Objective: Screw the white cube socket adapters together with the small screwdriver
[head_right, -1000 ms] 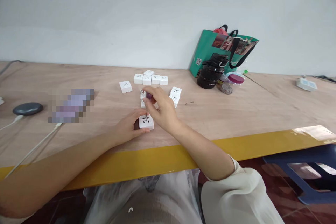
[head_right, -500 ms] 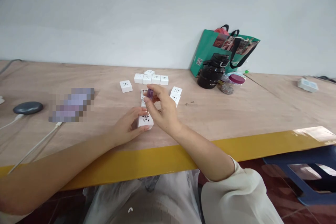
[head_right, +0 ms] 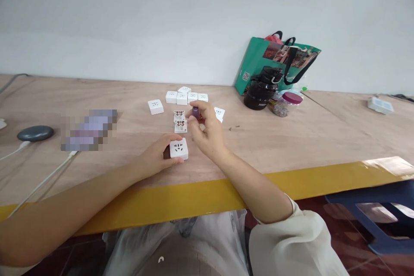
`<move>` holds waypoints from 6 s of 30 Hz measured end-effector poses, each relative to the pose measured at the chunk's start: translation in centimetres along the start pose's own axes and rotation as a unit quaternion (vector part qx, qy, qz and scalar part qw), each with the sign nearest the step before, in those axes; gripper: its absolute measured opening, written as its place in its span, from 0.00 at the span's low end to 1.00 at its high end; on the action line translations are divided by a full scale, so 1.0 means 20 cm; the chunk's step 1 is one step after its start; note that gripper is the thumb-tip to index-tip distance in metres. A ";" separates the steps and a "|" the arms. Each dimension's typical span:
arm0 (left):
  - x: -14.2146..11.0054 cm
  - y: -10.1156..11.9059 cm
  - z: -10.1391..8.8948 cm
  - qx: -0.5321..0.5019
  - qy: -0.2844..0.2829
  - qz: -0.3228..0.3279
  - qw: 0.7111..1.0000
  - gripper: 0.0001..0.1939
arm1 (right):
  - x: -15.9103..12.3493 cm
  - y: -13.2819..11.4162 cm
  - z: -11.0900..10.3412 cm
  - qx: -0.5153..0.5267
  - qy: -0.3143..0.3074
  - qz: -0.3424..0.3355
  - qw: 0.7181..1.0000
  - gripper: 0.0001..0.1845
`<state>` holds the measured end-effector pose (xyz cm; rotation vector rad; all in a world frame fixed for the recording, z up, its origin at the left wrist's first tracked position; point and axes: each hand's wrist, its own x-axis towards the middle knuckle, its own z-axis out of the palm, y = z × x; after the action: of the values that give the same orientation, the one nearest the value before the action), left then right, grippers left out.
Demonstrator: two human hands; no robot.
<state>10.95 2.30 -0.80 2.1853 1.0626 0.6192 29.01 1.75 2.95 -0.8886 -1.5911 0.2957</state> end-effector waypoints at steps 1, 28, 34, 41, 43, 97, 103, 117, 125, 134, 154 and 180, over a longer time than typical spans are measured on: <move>0.00 0.01 -0.01 0.004 -0.007 -0.018 1.000 0.27 | 0.01 0.01 -0.01 -0.010 0.007 0.006 1.000 0.15; 0.00 -0.01 0.01 -0.010 -0.036 -0.006 0.999 0.25 | 0.09 0.03 -0.08 0.231 0.011 0.189 0.954 0.15; 0.00 -0.01 0.02 -0.016 -0.026 0.000 1.000 0.24 | 0.03 -0.01 0.00 0.209 0.025 0.214 0.954 0.22; 0.00 -0.01 0.01 -0.020 -0.025 0.001 0.999 0.24 | 0.02 0.00 0.04 0.182 0.013 0.191 0.964 0.23; 0.01 0.00 0.01 -0.019 -0.025 0.004 1.000 0.24 | 0.01 0.00 0.04 0.179 0.004 0.189 0.966 0.23; 0.00 0.02 0.03 -0.003 -0.032 0.024 0.999 0.22 | 0.01 -0.09 0.04 -0.061 -0.031 -0.111 0.992 0.07; 0.00 0.01 0.03 0.004 -0.031 0.023 0.999 0.22 | -0.02 -0.08 0.05 -0.039 -0.029 -0.078 0.996 0.10; 0.00 0.01 0.03 -0.012 -0.034 0.029 0.999 0.20 | -0.02 -0.07 0.04 -0.045 -0.033 -0.072 0.996 0.11; 0.00 0.02 0.02 -0.005 -0.036 0.032 0.999 0.21 | -0.02 -0.07 0.04 -0.057 -0.058 -0.086 0.993 0.15; 0.01 0.02 0.03 -0.014 -0.036 0.029 0.999 0.22 | -0.02 -0.07 0.04 -0.082 -0.048 -0.121 0.988 0.17; 0.01 0.02 0.02 -0.018 -0.048 0.029 0.998 0.24 | -0.02 -0.05 0.04 -0.094 -0.053 -0.109 0.988 0.22; 0.00 0.00 0.02 0.018 -0.040 0.054 0.998 0.26 | -0.02 -0.06 0.02 -0.056 -0.043 -0.066 0.995 0.17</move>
<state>11.19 2.30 -1.10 2.2900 0.9255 0.5593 28.13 0.81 3.32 -0.8609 -1.7519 0.1525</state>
